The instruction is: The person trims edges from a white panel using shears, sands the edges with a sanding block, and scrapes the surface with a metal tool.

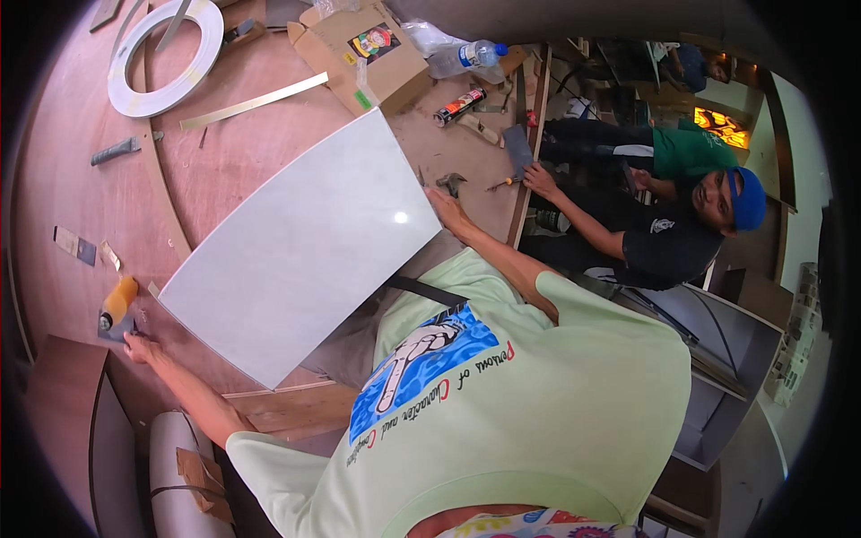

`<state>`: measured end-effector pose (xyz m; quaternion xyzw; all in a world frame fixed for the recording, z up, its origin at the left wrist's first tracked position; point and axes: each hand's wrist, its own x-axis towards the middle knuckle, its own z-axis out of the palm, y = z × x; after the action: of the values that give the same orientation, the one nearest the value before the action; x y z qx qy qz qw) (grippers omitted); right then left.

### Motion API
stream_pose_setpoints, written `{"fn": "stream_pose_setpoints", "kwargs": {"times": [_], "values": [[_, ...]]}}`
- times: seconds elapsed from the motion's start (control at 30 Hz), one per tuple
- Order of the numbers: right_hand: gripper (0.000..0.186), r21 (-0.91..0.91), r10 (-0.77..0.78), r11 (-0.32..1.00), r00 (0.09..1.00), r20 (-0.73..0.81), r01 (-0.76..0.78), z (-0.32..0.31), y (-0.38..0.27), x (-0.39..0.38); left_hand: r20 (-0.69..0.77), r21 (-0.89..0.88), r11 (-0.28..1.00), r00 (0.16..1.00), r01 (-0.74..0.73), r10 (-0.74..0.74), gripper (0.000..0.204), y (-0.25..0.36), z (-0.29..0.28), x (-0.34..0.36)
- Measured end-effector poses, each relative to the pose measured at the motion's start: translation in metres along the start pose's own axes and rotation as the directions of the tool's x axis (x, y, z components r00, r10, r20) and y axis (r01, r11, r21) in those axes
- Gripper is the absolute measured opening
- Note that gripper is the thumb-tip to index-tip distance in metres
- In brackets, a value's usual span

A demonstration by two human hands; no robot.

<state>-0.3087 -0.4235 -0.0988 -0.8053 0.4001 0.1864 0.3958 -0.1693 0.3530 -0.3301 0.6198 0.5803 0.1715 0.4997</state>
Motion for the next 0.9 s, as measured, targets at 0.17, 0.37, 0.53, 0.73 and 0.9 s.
{"fn": "stream_pose_setpoints", "kwargs": {"times": [0.17, 0.37, 0.53, 0.73, 0.9], "values": [[0.057, -0.020, 0.118, 0.993, 0.991, 0.061, -0.117, -0.004, -0.004, 0.007, 0.066, -0.537, 0.772, 0.929, 0.339, -0.363, 0.052, 0.008, -0.086, -0.028], [0.055, 0.005, -0.026, 1.000, 1.000, 0.012, 0.026, 0.008, 0.030, 0.018, 0.447, -0.750, 0.516, 0.892, 0.414, -0.067, 0.038, -0.004, -0.169, -0.120], [0.058, 0.132, -0.179, 0.977, 0.979, 0.100, 0.165, 0.006, 0.067, 0.048, 0.415, -0.778, 0.575, 0.895, 0.255, 0.164, 0.029, 0.000, -0.224, -0.157], [0.092, 0.978, -0.248, 0.119, 0.949, 0.194, -0.169, -0.041, -0.023, 0.024, 0.327, -0.843, 0.535, 0.843, 0.056, 0.427, 0.035, 0.119, -0.224, -0.291], [0.098, 0.960, -0.720, 0.252, 0.686, 0.102, 0.122, -0.084, -0.118, 0.003, 0.425, -0.662, 0.689, 0.608, -0.296, 0.670, 0.040, 0.203, -0.193, -0.422]]}}
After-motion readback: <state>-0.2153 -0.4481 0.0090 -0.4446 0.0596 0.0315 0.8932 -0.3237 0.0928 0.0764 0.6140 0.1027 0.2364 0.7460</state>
